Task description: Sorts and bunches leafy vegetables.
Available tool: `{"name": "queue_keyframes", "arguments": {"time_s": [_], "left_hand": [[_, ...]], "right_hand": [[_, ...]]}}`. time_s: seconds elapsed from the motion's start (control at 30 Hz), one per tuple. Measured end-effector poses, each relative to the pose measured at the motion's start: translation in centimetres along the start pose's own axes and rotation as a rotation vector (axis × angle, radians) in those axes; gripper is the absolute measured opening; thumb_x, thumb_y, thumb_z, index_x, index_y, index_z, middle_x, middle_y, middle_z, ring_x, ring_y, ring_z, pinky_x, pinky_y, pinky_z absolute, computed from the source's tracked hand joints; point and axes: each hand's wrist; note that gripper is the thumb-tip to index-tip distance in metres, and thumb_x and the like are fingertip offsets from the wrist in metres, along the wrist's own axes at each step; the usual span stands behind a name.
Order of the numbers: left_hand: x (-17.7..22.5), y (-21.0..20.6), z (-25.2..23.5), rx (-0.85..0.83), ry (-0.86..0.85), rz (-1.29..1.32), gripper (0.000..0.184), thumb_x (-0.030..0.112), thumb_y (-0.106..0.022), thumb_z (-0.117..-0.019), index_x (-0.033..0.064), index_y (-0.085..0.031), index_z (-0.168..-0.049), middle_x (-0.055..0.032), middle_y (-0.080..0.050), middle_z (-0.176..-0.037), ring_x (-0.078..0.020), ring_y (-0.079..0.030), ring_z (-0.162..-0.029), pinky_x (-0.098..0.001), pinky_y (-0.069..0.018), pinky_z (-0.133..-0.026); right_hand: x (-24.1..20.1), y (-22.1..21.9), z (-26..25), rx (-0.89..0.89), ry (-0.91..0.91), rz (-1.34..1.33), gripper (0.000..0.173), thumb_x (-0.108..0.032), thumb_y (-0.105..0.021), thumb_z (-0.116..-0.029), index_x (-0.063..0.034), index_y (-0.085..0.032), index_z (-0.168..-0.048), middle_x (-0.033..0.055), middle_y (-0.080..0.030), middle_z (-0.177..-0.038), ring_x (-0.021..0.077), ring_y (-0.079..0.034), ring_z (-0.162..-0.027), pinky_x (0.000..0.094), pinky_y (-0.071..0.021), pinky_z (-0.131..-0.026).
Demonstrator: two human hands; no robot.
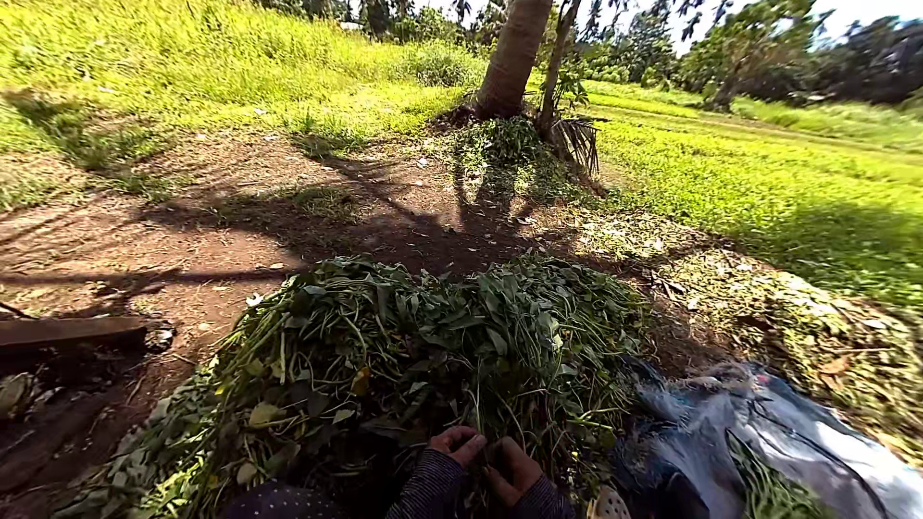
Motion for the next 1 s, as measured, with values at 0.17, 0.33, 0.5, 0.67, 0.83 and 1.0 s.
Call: {"name": "queue_keyframes", "arguments": {"time_s": [0.17,0.33,0.5,0.67,0.83,1.0], "left_hand": [[-1.4,0.8,0.5,0.073,0.053,0.052,0.023,0.023,-0.069,-0.0987,0.0028,-0.070,-0.109,-0.0050,-0.071,-0.087,-0.0119,-0.065,-0.073,-0.0311,-0.0543,-0.068],[-2.2,0.6,1.1,0.249,0.059,0.130,0.021,0.020,-0.067,-0.1007,0.0006,-0.069,-0.109,-0.0096,-0.071,-0.089,-0.0173,-0.067,-0.075,-0.0348,-0.0564,-0.071],[-0.5,2.2,0.1,0.383,0.047,0.248,0.026,0.021,-0.055,-0.1074,0.0002,-0.064,-0.121,-0.0081,-0.069,-0.088,-0.0154,-0.067,-0.072,-0.0312,-0.0566,-0.065],[0.5,2.1,0.4,0.269,0.047,0.248,0.027,0.022,-0.053,-0.1080,0.0006,-0.063,-0.122,-0.0084,-0.070,-0.095,-0.0159,-0.069,-0.079,-0.0324,-0.0582,-0.070],[0.3,1.5,-0.3,0.313,0.036,0.418,0.024,0.016,-0.050,-0.1090,-0.0010,-0.055,-0.126,-0.0134,-0.070,-0.103,-0.0208,-0.071,-0.079,-0.0360,-0.0599,-0.069],[-0.6,-0.1,-1.0,0.434,0.097,0.772,0.018,0.014,-0.036,-0.1127,0.0005,-0.043,-0.122,-0.0093,-0.065,-0.086,-0.0152,-0.066,-0.061,-0.0304,-0.0574,-0.054]], "right_hand": [[0.8,-2.1,-1.4,-0.051,-0.070,-0.130,0.036,-0.025,-0.053,-0.1070,0.0081,-0.057,-0.121,0.0193,-0.068,-0.095,0.0273,-0.068,-0.085,0.0461,-0.0567,-0.085],[2.4,-5.1,-2.3,0.061,-0.147,-0.722,0.027,-0.018,-0.038,-0.1088,0.0049,-0.052,-0.113,0.0140,-0.073,-0.083,0.0233,-0.074,-0.075,0.0427,-0.0618,-0.077],[2.5,-4.6,-1.9,0.023,-0.200,-0.613,0.023,-0.014,-0.045,-0.1063,0.0049,-0.056,-0.109,0.0105,-0.069,-0.082,0.0200,-0.070,-0.073,0.0414,-0.0608,-0.075],[0.0,-3.5,-1.7,-0.077,-0.276,-0.714,0.026,-0.013,-0.025,-0.1080,-0.0012,-0.048,-0.112,0.0019,-0.061,-0.070,0.0128,-0.063,-0.058,0.0310,-0.0577,-0.060],[0.8,-3.8,-0.4,-0.015,-0.033,-0.315,0.034,-0.023,-0.039,-0.1108,0.0040,-0.060,-0.108,0.0065,-0.059,-0.072,0.0151,-0.058,-0.060,0.0346,-0.0539,-0.063],[-0.7,-4.5,0.3,-0.127,0.007,0.318,0.042,-0.026,-0.042,-0.1115,0.0095,-0.062,-0.119,0.0275,-0.071,-0.100,0.0398,-0.071,-0.099,0.0557,-0.0529,-0.093]]}}
Point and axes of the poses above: each hand's wrist, its own z-axis away from the middle knuckle, its own y-axis out of the back of the hand, x = y × z
